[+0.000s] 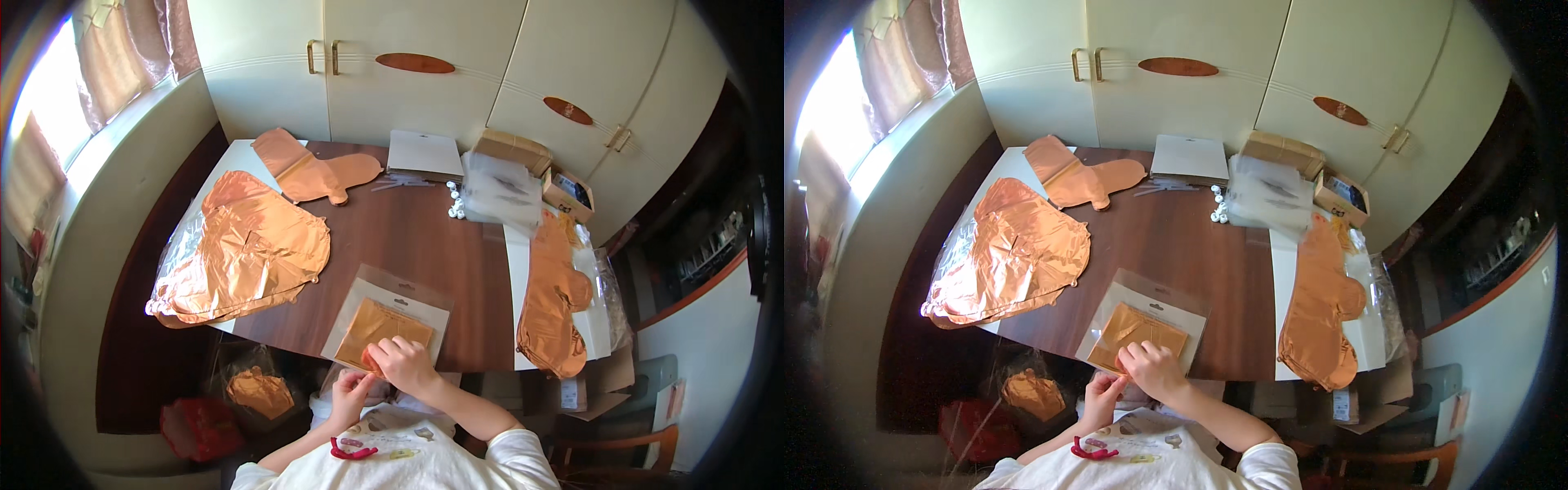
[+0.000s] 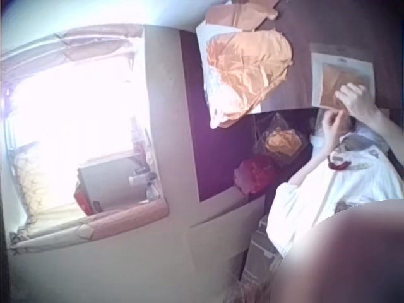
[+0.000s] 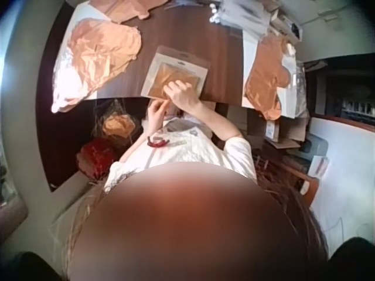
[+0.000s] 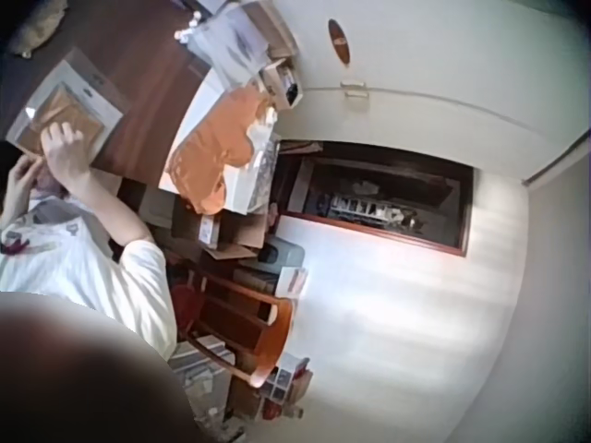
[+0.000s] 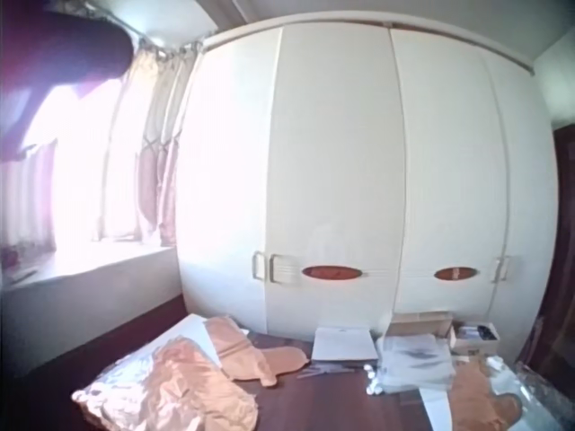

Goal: Folding and packaging foil letter balloons into retail plastic sleeves.

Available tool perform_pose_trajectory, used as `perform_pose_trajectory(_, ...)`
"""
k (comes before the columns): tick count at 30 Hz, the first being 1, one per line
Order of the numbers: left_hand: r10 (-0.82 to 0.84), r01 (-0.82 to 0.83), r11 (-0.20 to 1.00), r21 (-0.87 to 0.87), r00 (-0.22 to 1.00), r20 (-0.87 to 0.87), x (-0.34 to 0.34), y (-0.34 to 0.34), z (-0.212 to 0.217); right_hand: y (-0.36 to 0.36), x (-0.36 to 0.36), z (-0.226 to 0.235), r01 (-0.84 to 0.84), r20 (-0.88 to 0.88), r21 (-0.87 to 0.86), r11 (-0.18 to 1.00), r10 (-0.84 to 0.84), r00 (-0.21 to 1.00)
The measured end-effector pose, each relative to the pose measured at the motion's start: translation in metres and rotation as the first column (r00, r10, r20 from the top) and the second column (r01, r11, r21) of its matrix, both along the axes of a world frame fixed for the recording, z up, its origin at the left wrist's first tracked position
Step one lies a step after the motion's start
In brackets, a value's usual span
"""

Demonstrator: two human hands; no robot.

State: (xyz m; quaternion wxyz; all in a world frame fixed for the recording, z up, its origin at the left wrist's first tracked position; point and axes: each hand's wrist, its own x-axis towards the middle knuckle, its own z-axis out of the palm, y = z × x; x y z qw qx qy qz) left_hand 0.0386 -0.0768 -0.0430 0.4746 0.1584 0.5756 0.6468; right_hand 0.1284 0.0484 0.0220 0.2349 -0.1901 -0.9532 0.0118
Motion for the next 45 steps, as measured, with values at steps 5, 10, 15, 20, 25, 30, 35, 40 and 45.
perform_pose_trajectory(5,-0.017,0.004,0.995,0.101,0.992,0.128,0.002,-0.006,-0.022,-0.003,0.005,0.0,-0.037,0.027,-0.1,0.994,0.039,0.999)
perform_pose_trajectory(10,-0.04,-0.022,0.985,0.169,0.933,0.358,0.002,-0.005,-0.017,-0.005,0.024,0.004,-0.156,0.049,-0.205,0.966,0.169,0.984)
perform_pose_trajectory(15,-0.148,0.064,0.969,0.237,0.923,0.355,-0.005,-0.008,-0.035,-0.007,0.025,-0.006,-0.131,0.038,-0.16,0.978,0.138,0.99)
perform_pose_trajectory(20,-0.207,0.165,0.973,0.164,0.936,0.284,-0.012,-0.002,-0.017,-0.006,0.022,-0.003,-0.065,-0.006,-0.132,0.989,0.065,0.998)
perform_pose_trajectory(25,-0.242,0.221,0.968,0.122,0.949,0.202,-0.012,-0.004,-0.021,0.001,0.021,-0.014,0.015,-0.074,-0.076,0.997,-0.021,0.997)
perform_pose_trajectory(30,-0.283,0.274,0.958,0.089,0.953,0.111,-0.014,0.0,-0.011,0.003,0.024,-0.016,0.048,-0.052,-0.066,0.997,-0.052,0.997)
perform_pose_trajectory(35,-0.517,0.473,0.849,-0.235,0.655,-0.552,-0.038,-0.008,0.049,0.015,0.049,-0.005,0.045,-0.007,-0.199,0.979,-0.048,0.999)
perform_pose_trajectory(40,-0.179,0.45,0.871,-0.198,-0.086,-0.98,-0.08,0.036,0.067,0.028,0.071,-0.014,0.034,0.053,-0.178,0.983,-0.025,0.998)
perform_pose_trajectory(45,-0.117,0.515,0.824,-0.237,-0.256,-0.96,-0.094,0.054,0.062,0.028,0.07,-0.019,-0.025,-0.071,-0.104,0.994,0.017,0.997)
